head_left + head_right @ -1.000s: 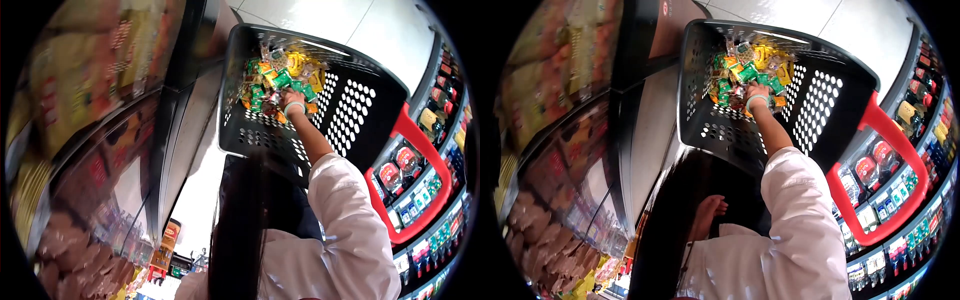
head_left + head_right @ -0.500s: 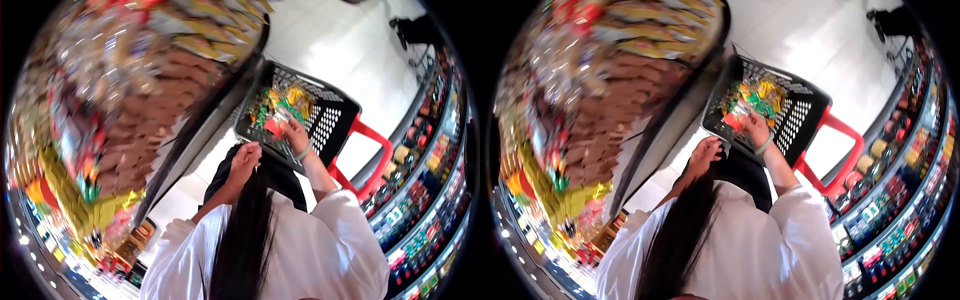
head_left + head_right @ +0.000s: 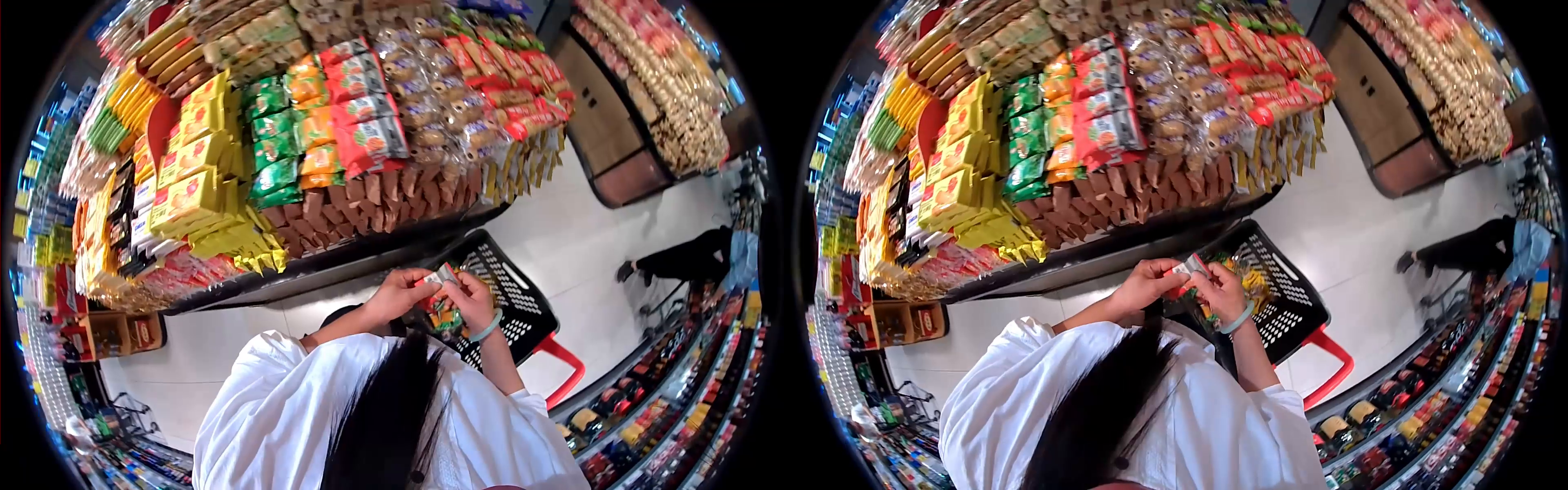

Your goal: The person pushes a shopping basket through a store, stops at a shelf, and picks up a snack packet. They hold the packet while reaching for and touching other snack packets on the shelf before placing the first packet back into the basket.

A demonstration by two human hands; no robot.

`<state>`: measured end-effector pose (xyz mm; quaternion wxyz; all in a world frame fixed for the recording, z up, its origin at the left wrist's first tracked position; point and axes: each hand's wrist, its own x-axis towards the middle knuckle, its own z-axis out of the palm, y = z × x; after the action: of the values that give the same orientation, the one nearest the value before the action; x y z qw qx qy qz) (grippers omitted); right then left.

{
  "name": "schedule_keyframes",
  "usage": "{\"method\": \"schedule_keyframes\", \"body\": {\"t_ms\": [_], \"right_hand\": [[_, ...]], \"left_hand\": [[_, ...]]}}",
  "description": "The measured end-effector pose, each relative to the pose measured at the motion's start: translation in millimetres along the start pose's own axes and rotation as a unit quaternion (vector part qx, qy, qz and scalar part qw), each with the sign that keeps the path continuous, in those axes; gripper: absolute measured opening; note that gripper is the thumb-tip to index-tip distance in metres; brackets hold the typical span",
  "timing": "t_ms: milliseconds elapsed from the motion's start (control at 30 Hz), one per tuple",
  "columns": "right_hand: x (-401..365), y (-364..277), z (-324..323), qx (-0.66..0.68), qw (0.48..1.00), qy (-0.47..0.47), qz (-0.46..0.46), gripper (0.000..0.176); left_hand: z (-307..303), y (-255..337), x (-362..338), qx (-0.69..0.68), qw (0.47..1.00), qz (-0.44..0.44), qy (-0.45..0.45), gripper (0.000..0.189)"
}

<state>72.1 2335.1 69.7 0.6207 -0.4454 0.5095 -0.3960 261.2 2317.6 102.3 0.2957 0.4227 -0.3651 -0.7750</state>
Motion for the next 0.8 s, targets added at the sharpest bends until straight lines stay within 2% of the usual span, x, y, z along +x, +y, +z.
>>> {"method": "schedule_keyframes", "body": {"t_ms": [33,133,233,267,333,367,400,467,500,600,633,733,767,800], "right_hand": [[2,-10,2,-0.009,1.000,-0.021,-0.009,0.017],[0,-45,15,-0.004,0.999,-0.050,-0.020,0.016],[-2,-72,27,0.006,0.998,-0.059,-0.008,0.013],[-1,-80,30,-0.015,0.997,-0.061,-0.048,0.015],[3,-99,40,-0.053,0.988,-0.065,-0.130,0.022],[9,-107,39,-0.113,0.976,-0.078,-0.171,0.038],[11,-121,40,-0.144,0.966,-0.079,-0.200,0.046],[10,-155,44,-0.220,0.947,-0.131,-0.194,0.057],[10,-168,50,-0.246,0.939,-0.150,-0.190,0.055],[24,-177,57,-0.153,0.956,-0.242,-0.061,0.047],[24,-182,64,-0.134,0.960,-0.238,-0.063,0.038],[25,-205,81,-0.145,0.964,-0.221,-0.041,0.030],[29,-208,82,-0.145,0.964,-0.219,-0.046,0.025],[30,-217,85,-0.146,0.963,-0.221,-0.058,0.025]], "left_hand": [[-7,1,0,0.046,0.999,0.016,-0.007,0.024],[-11,20,-13,0.062,0.995,0.075,-0.001,0.021],[-10,46,-33,0.012,0.994,0.112,0.007,0.024],[-9,52,-39,-0.003,0.992,0.128,0.014,0.024],[-16,61,-47,-0.005,0.991,0.133,0.030,0.026],[-17,68,-52,0.000,0.987,0.154,0.033,0.028],[-18,76,-58,0.005,0.984,0.175,0.037,0.030],[-25,82,-62,0.054,0.978,0.195,0.042,0.036],[-28,84,-64,0.070,0.974,0.210,0.035,0.038],[-29,99,-74,0.103,0.962,0.251,0.021,0.044],[-29,105,-78,0.111,0.958,0.265,0.019,0.046],[-30,118,-88,0.074,0.952,0.293,0.038,0.050],[-34,117,-85,0.110,0.929,0.347,0.061,0.049],[-32,126,-96,0.054,0.949,0.308,0.045,0.052]]}}
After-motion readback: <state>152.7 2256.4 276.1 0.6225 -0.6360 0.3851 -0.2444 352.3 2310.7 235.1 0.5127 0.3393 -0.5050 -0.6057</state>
